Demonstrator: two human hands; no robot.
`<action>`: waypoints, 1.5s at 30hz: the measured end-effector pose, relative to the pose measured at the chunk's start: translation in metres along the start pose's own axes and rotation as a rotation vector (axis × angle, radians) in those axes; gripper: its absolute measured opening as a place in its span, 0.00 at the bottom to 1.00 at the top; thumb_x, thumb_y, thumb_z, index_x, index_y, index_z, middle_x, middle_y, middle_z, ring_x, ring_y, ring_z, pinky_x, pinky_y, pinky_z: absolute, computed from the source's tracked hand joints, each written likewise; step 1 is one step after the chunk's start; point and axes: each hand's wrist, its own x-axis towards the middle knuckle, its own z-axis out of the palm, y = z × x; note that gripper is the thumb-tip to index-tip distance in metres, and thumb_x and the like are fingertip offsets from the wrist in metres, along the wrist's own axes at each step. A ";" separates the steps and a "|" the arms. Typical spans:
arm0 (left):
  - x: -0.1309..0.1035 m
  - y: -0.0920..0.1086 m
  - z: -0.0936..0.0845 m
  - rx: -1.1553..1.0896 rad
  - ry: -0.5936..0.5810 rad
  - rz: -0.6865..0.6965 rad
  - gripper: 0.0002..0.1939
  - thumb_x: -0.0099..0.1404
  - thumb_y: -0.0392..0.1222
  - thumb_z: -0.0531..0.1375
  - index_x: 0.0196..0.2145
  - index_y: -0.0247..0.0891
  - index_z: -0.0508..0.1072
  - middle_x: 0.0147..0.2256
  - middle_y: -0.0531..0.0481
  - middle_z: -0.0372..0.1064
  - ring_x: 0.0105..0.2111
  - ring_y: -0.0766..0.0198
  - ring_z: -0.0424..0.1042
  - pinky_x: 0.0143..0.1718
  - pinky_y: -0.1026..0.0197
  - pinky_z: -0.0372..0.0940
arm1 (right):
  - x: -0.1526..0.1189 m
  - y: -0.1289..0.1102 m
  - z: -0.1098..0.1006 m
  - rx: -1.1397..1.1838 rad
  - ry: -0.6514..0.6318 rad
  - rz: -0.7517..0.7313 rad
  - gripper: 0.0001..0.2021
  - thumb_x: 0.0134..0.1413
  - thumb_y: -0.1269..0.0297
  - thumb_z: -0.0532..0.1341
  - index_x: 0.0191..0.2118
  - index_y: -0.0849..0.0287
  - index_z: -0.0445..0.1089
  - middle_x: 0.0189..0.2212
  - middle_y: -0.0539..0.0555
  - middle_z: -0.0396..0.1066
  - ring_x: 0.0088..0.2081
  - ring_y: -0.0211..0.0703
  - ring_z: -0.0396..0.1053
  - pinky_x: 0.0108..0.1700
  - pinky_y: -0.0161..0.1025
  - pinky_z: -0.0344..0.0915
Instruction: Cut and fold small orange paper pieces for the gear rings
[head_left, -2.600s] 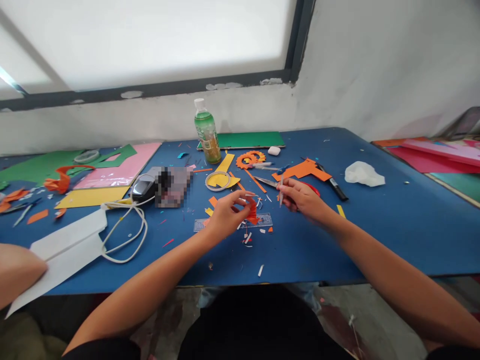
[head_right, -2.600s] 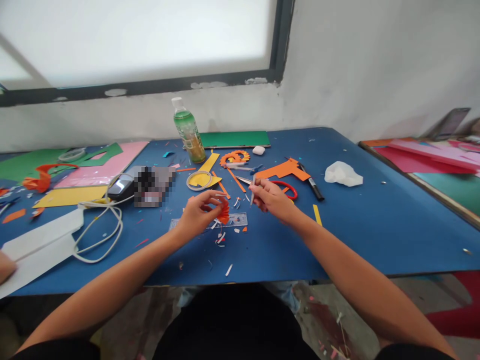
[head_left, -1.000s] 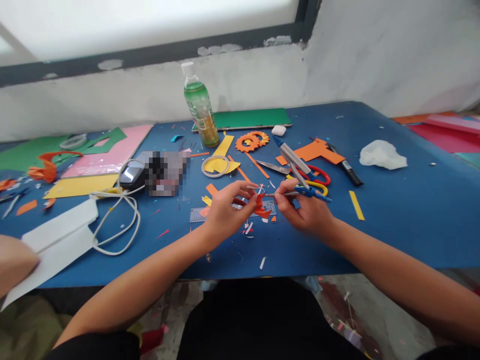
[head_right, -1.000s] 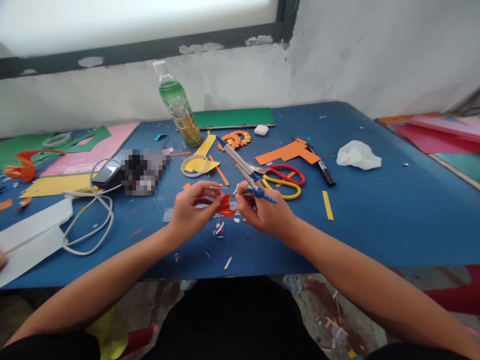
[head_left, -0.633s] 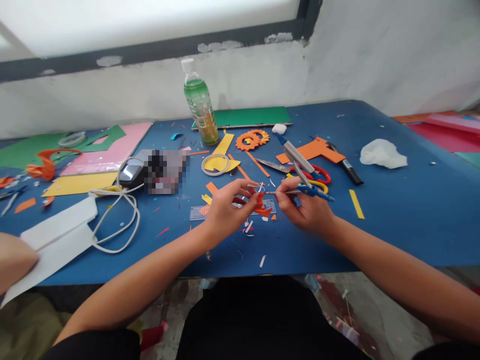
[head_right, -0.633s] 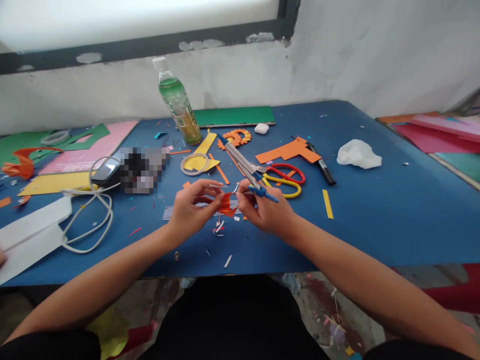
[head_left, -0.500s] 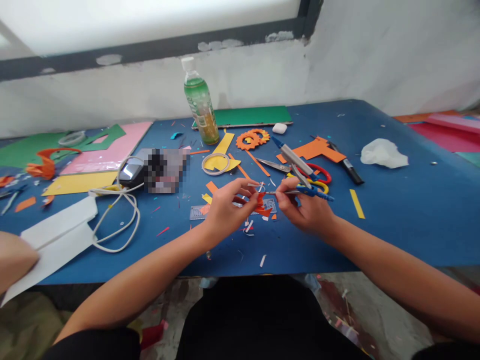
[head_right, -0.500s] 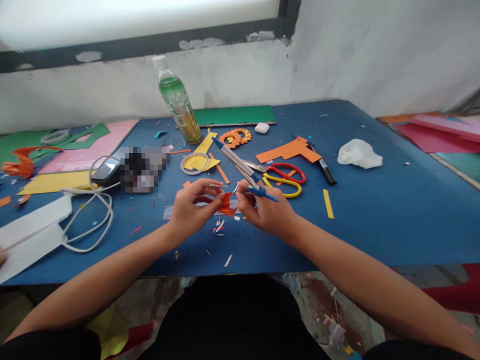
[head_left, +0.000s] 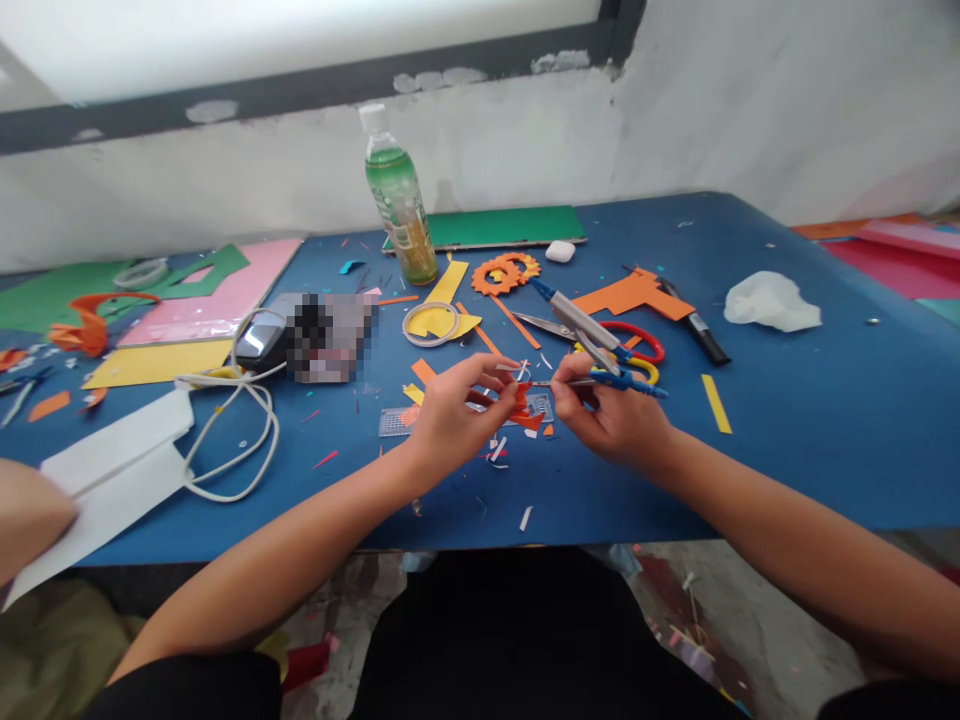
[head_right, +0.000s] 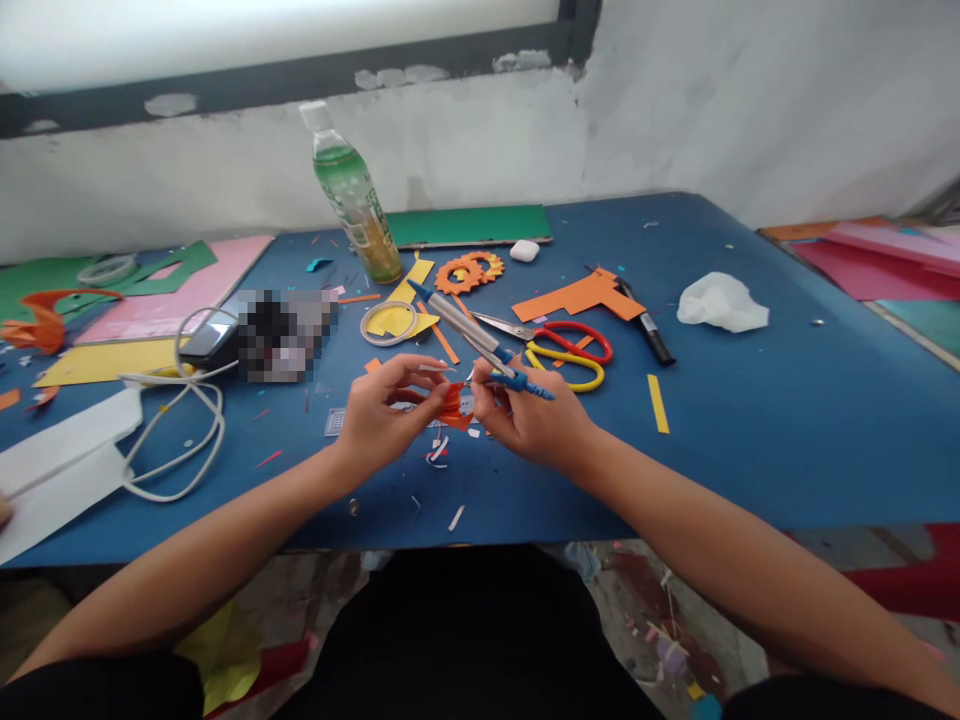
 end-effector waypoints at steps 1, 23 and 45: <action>0.000 0.000 0.000 0.002 -0.001 -0.003 0.08 0.57 0.37 0.59 0.37 0.37 0.71 0.27 0.51 0.72 0.27 0.69 0.73 0.25 0.70 0.69 | 0.000 0.000 0.000 -0.012 -0.006 0.003 0.05 0.54 0.67 0.50 0.32 0.56 0.62 0.23 0.50 0.66 0.22 0.37 0.64 0.26 0.35 0.62; 0.000 -0.004 0.001 0.006 -0.002 0.028 0.07 0.58 0.38 0.60 0.36 0.36 0.71 0.27 0.52 0.72 0.27 0.70 0.74 0.25 0.72 0.71 | 0.001 0.001 0.003 0.186 0.064 0.015 0.03 0.53 0.71 0.53 0.34 0.57 0.58 0.23 0.46 0.64 0.21 0.33 0.65 0.22 0.29 0.62; 0.000 -0.003 0.001 0.000 0.035 0.080 0.06 0.57 0.36 0.60 0.35 0.36 0.71 0.27 0.52 0.72 0.27 0.70 0.74 0.26 0.73 0.72 | 0.001 0.000 0.003 0.323 0.058 0.168 0.02 0.54 0.69 0.53 0.32 0.58 0.59 0.20 0.45 0.61 0.19 0.32 0.63 0.21 0.30 0.60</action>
